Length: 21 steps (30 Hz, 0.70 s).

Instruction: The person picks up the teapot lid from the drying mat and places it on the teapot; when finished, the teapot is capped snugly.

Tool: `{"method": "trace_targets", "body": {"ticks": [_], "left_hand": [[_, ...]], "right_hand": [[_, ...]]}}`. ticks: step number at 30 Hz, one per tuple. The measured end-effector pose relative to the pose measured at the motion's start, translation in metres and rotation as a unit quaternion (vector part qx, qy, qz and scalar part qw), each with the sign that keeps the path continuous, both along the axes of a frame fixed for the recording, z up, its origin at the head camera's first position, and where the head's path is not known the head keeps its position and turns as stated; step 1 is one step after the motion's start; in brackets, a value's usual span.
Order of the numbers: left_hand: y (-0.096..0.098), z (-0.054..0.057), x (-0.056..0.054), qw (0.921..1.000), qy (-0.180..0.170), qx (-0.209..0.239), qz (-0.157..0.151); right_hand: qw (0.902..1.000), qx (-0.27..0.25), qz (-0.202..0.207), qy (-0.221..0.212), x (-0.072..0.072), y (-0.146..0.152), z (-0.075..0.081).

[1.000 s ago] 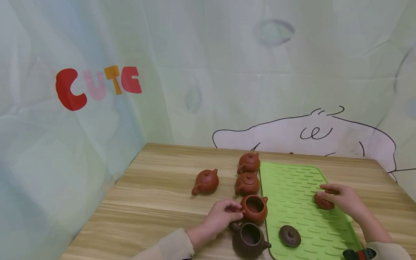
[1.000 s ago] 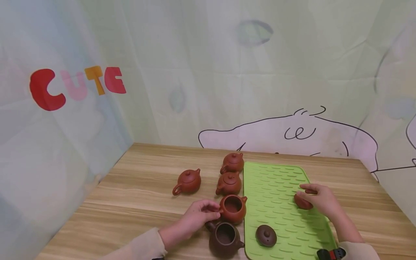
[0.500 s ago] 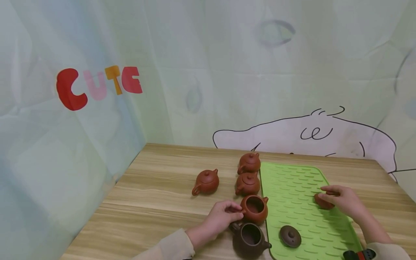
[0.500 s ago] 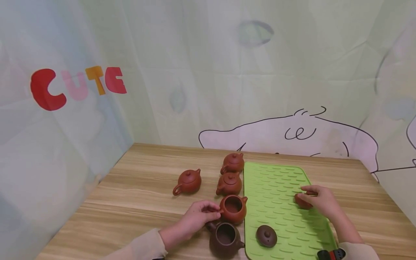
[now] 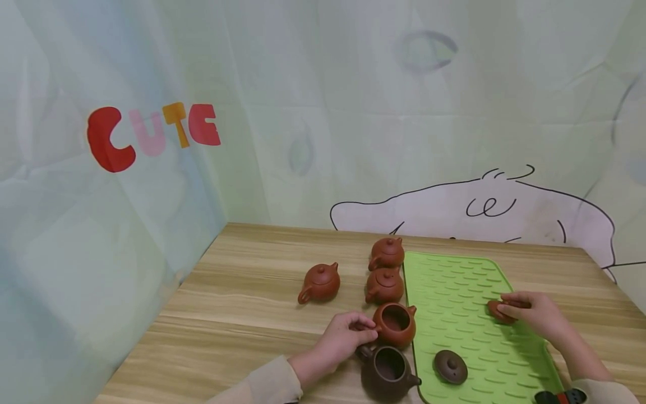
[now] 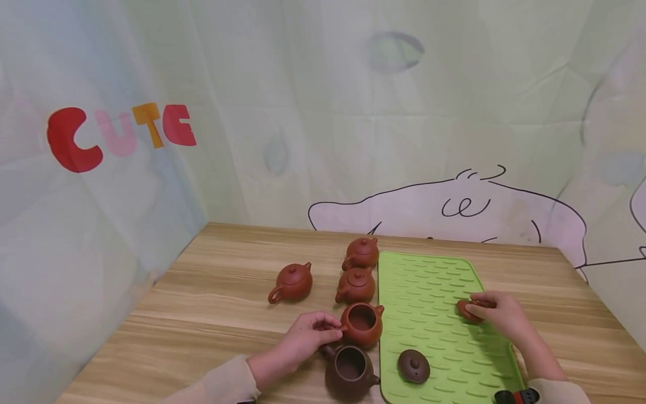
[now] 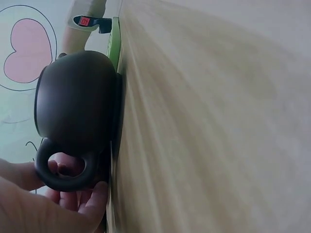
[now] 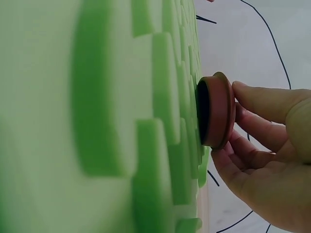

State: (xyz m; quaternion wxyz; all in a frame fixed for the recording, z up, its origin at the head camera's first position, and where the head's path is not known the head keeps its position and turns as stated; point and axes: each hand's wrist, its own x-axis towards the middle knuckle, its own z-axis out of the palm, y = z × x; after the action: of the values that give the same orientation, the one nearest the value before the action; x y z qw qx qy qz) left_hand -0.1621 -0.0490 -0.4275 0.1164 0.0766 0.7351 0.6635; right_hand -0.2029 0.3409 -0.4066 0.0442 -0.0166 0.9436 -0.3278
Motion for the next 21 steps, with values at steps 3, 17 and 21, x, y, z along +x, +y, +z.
{"method": "trace_targets", "body": {"ticks": [3,17,21], "left_hand": [[0.0002,-0.0012,-0.0003,1.0000,0.000,-0.002,0.001],[0.0004,0.0007,0.0009,1.0000,0.002,0.005,0.001],[0.0006,0.0000,0.0004,1.0000,0.001,0.003,0.002]], "right_hand": [[1.0000,0.002,0.002,-0.003,-0.0004,0.0004,0.0008],[0.9999,0.005,0.001,-0.016,-0.0001,0.0014,0.0015],[0.9999,0.002,-0.002,-0.016,-0.0001,0.0010,0.0012]]}}
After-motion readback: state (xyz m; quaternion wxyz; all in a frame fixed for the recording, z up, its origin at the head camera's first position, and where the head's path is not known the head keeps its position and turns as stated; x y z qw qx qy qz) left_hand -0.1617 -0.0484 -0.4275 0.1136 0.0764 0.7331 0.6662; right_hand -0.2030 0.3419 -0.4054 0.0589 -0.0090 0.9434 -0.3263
